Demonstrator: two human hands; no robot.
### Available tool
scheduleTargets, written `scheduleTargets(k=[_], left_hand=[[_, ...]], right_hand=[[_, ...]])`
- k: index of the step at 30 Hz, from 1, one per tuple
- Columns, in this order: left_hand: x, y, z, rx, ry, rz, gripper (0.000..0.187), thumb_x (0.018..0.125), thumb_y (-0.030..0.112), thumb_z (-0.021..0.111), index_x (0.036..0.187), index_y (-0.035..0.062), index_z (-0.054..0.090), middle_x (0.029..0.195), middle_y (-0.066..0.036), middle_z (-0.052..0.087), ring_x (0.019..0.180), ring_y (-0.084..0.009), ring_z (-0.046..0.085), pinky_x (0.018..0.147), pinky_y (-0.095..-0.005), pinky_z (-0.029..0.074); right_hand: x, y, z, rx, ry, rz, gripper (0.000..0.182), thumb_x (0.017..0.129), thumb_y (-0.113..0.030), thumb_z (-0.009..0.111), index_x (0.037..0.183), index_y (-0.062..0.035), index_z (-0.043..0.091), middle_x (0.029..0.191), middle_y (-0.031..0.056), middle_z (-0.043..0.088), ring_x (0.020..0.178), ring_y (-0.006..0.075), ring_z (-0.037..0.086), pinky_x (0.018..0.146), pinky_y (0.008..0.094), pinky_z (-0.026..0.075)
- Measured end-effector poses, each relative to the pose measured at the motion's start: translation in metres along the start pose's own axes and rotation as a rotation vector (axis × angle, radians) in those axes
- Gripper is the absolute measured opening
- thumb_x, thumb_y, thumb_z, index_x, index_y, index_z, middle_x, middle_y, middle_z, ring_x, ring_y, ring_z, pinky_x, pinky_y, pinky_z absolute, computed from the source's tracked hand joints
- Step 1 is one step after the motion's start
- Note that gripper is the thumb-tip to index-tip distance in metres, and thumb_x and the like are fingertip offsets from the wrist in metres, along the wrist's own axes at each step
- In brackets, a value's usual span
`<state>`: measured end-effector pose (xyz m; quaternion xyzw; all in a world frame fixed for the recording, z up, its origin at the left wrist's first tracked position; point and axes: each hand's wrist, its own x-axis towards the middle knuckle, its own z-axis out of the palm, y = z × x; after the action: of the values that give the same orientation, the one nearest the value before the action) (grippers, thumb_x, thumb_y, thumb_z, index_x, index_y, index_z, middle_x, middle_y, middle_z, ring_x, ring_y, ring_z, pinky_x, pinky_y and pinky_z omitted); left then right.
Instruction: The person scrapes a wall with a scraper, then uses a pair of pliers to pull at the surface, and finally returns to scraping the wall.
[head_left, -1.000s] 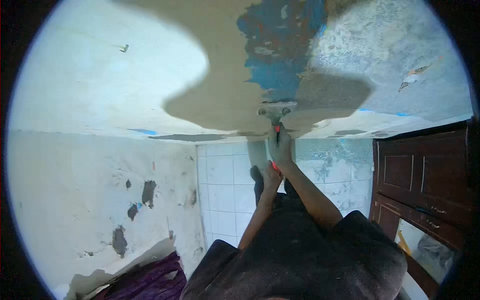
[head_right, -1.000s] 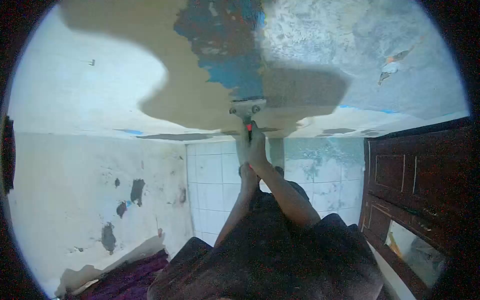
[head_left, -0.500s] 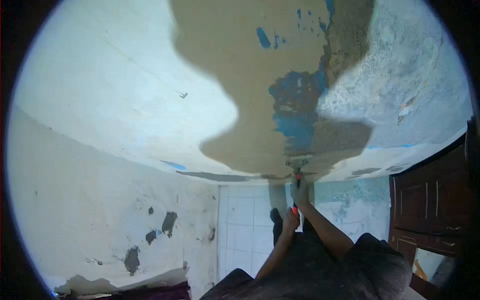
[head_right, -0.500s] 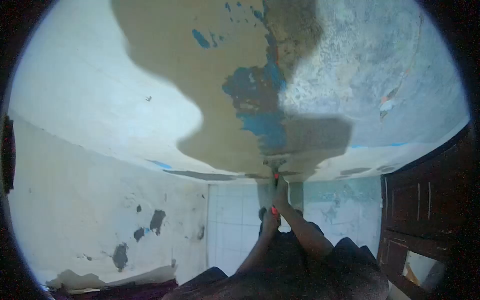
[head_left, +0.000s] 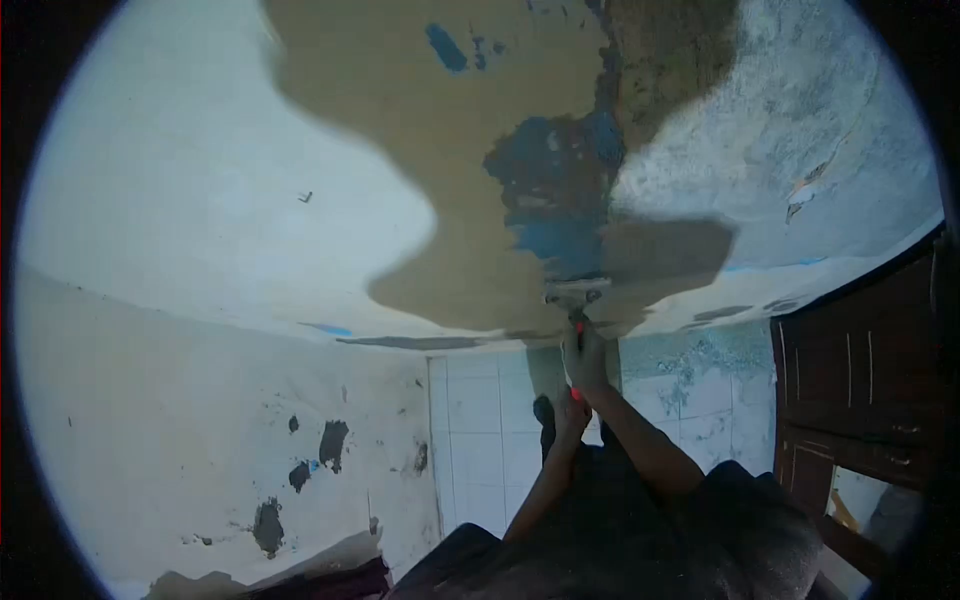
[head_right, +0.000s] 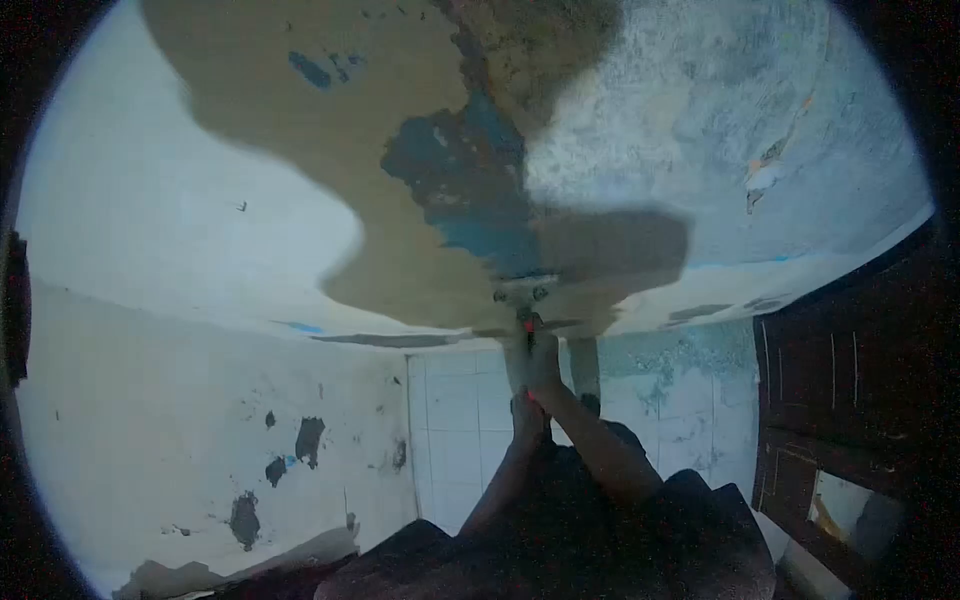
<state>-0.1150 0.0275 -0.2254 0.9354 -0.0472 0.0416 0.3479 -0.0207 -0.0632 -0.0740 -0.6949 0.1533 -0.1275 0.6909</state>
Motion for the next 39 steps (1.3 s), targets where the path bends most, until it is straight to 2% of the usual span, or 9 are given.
scheduleTargets(k=[2, 5, 6, 15, 21, 28, 35, 37, 39], left_hand=[[0.007, -0.006, 0.003, -0.328, -0.349, -0.500, 0.033, 0.081, 0.029, 0.063, 0.097, 0.0002, 0.057, 0.075, -0.017, 0.063, 0.070, -0.0277, 0.063, 0.056, -0.0397, 0.046], [-0.016, -0.033, 0.028, -0.363, -0.245, -0.316, 0.035, 0.080, 0.030, 0.063, 0.100, 0.0012, 0.056, 0.077, -0.017, 0.063, 0.071, -0.0271, 0.063, 0.059, -0.0432, 0.048], [-0.019, -0.048, 0.036, 0.071, -0.089, 0.216, 0.035, 0.078, 0.029, 0.065, 0.098, 0.0015, 0.055, 0.075, -0.017, 0.062, 0.070, -0.0296, 0.062, 0.058, -0.0459, 0.046], [-0.007, 0.022, -0.018, -0.234, -0.161, -0.209, 0.026, 0.084, 0.014, 0.060, 0.097, -0.0039, 0.047, 0.078, -0.028, 0.056, 0.072, -0.0500, 0.054, 0.060, -0.0532, 0.042], [0.023, 0.070, -0.058, -0.760, -0.176, -0.418, 0.052, 0.100, 0.041, 0.024, 0.072, 0.0076, 0.053, 0.057, -0.001, 0.047, 0.047, -0.0114, 0.045, 0.043, -0.0275, 0.034], [-0.006, 0.037, -0.033, -0.241, -0.036, -0.124, 0.028, 0.091, 0.023, 0.048, 0.094, -0.0041, 0.049, 0.070, -0.026, 0.054, 0.068, -0.0453, 0.054, 0.055, -0.0493, 0.039], [-0.007, -0.037, 0.049, -0.851, -0.069, -0.427, 0.031, 0.090, 0.023, 0.051, 0.099, -0.0065, 0.049, 0.076, -0.029, 0.057, 0.075, -0.0470, 0.056, 0.057, -0.0506, 0.038], [0.018, 0.018, -0.011, -0.169, -0.011, -0.038, 0.032, 0.090, 0.024, 0.052, 0.102, -0.0053, 0.050, 0.078, -0.029, 0.058, 0.080, -0.0473, 0.058, 0.059, -0.0518, 0.040], [0.022, 0.021, -0.016, -0.625, -0.178, -0.459, 0.034, 0.086, 0.019, 0.059, 0.105, -0.0068, 0.049, 0.080, -0.029, 0.060, 0.081, -0.0478, 0.058, 0.061, -0.0540, 0.042]], right_hand=[[-0.001, 0.031, 0.002, -0.087, -0.002, -0.022, 0.026, 0.096, -0.022, 0.048, 0.098, 0.0027, 0.056, 0.068, 0.0148, 0.056, 0.063, 0.0234, 0.055, 0.060, 0.0343, 0.043], [0.006, 0.047, 0.004, -0.080, 0.021, -0.110, 0.026, 0.097, -0.022, 0.047, 0.096, 0.0027, 0.055, 0.069, 0.0148, 0.055, 0.064, 0.0204, 0.054, 0.060, 0.0332, 0.043], [0.006, 0.049, 0.005, 0.008, 0.038, -0.137, 0.026, 0.097, -0.022, 0.047, 0.095, 0.0023, 0.055, 0.068, 0.0145, 0.054, 0.064, 0.0187, 0.053, 0.059, 0.0330, 0.043], [0.004, 0.017, -0.001, -0.219, -0.046, -0.034, 0.027, 0.098, -0.024, 0.047, 0.093, 0.0012, 0.055, 0.057, 0.0121, 0.049, 0.050, 0.0187, 0.048, 0.048, 0.0348, 0.038], [0.009, 0.004, 0.002, -0.233, -0.044, -0.149, 0.029, 0.098, -0.024, 0.048, 0.094, 0.0040, 0.055, 0.055, 0.0075, 0.048, 0.048, 0.0134, 0.046, 0.046, 0.0323, 0.035], [0.002, 0.032, 0.005, -0.201, 0.059, -0.175, 0.031, 0.098, -0.027, 0.049, 0.087, 0.0015, 0.054, 0.054, 0.0050, 0.047, 0.048, 0.0110, 0.046, 0.046, 0.0312, 0.036], [0.008, -0.018, 0.007, -0.137, 0.039, -0.222, 0.028, 0.098, -0.024, 0.048, 0.088, 0.0020, 0.054, 0.056, 0.0054, 0.047, 0.050, 0.0119, 0.046, 0.047, 0.0305, 0.036], [0.002, -0.030, 0.002, -0.081, -0.016, -0.237, 0.028, 0.098, -0.023, 0.047, 0.093, 0.0033, 0.055, 0.056, 0.0058, 0.048, 0.051, 0.0117, 0.046, 0.047, 0.0303, 0.036], [0.010, -0.012, 0.000, -0.155, -0.065, -0.127, 0.018, 0.093, -0.016, 0.050, 0.097, 0.0015, 0.054, 0.066, 0.0059, 0.050, 0.061, 0.0160, 0.048, 0.055, 0.0348, 0.040]])
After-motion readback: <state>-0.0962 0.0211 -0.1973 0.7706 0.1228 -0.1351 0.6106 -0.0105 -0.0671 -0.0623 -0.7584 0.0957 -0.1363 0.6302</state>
